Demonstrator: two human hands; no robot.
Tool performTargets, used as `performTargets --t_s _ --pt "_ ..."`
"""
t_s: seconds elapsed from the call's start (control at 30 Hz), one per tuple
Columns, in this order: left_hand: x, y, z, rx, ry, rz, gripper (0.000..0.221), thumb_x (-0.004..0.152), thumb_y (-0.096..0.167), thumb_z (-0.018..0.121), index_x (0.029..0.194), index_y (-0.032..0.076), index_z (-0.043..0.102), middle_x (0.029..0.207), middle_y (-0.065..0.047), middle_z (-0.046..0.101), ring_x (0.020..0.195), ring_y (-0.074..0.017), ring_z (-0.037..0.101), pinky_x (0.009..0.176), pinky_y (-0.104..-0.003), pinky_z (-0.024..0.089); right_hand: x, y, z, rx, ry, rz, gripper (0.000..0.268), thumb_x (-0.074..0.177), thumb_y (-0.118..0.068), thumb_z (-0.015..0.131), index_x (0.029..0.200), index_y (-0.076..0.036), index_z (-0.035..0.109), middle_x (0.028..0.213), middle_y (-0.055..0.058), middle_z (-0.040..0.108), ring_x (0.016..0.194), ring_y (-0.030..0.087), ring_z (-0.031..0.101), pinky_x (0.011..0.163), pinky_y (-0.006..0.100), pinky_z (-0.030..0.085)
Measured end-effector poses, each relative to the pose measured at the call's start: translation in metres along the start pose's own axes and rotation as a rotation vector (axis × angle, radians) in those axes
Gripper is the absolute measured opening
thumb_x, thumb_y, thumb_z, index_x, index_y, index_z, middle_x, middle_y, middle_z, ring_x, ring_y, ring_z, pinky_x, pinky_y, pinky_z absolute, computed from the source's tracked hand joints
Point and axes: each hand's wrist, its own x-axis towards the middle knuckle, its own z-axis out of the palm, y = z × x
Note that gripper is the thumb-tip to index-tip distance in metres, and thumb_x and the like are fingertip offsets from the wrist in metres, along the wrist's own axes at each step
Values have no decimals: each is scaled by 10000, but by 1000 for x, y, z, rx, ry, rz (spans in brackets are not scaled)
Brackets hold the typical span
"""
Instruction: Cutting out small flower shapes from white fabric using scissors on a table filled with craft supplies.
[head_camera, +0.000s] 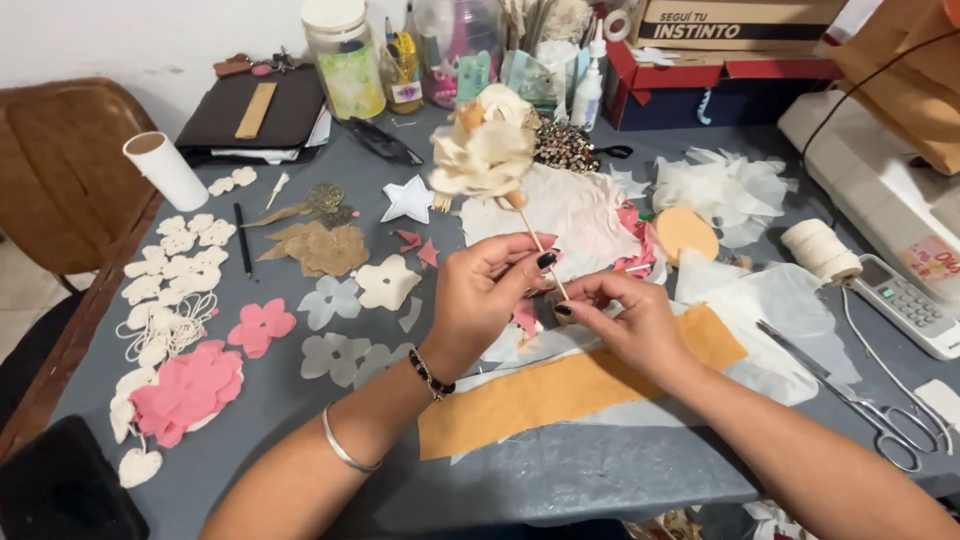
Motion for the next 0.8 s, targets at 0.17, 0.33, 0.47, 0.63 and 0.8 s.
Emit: performTargets --t_s 0.17,0.33,0.47,0.63,0.8 --pt "0 0 -6 32 14 57 202 965 44 689 1138 -47 739 985 -185 793 795 -109 724 763 -305 641 -3 7 3 -23 -40 29 99 816 -117 854 897 -84 808 668 40 724 660 142 619 683 313 546" --pt "3 -8 -9 8 -10 123 241 1000 93 635 1179 -52 703 977 -201 781 854 -146 728 782 -305 643 -3 2 3 -25 -95 21 106 824 -110 845 916 -66 812 653 68 719 650 175 636 684 331 549" --pt "6 -9 -14 35 -4 170 245 1019 83 607 1190 -71 691 970 -221 773 850 -189 750 780 -307 647 -3 -3 3 1 -123 17 124 868 -100 808 987 -65 812 693 81 738 679 180 660 707 336 558" --pt "6 -11 -15 35 -24 162 255 1029 108 580 1182 -70 681 972 -229 762 872 -214 759 788 -332 653 -4 -6 2 29 -161 -2 122 937 -105 740 1027 -60 809 741 96 768 700 181 690 724 341 564" --pt "5 -12 -16 63 -2 158 239 1018 115 610 1157 -61 694 965 -248 762 869 -243 774 771 -331 653 -5 -10 2 -67 -138 -130 114 947 -89 725 1026 -56 799 770 111 770 713 250 725 709 350 569"
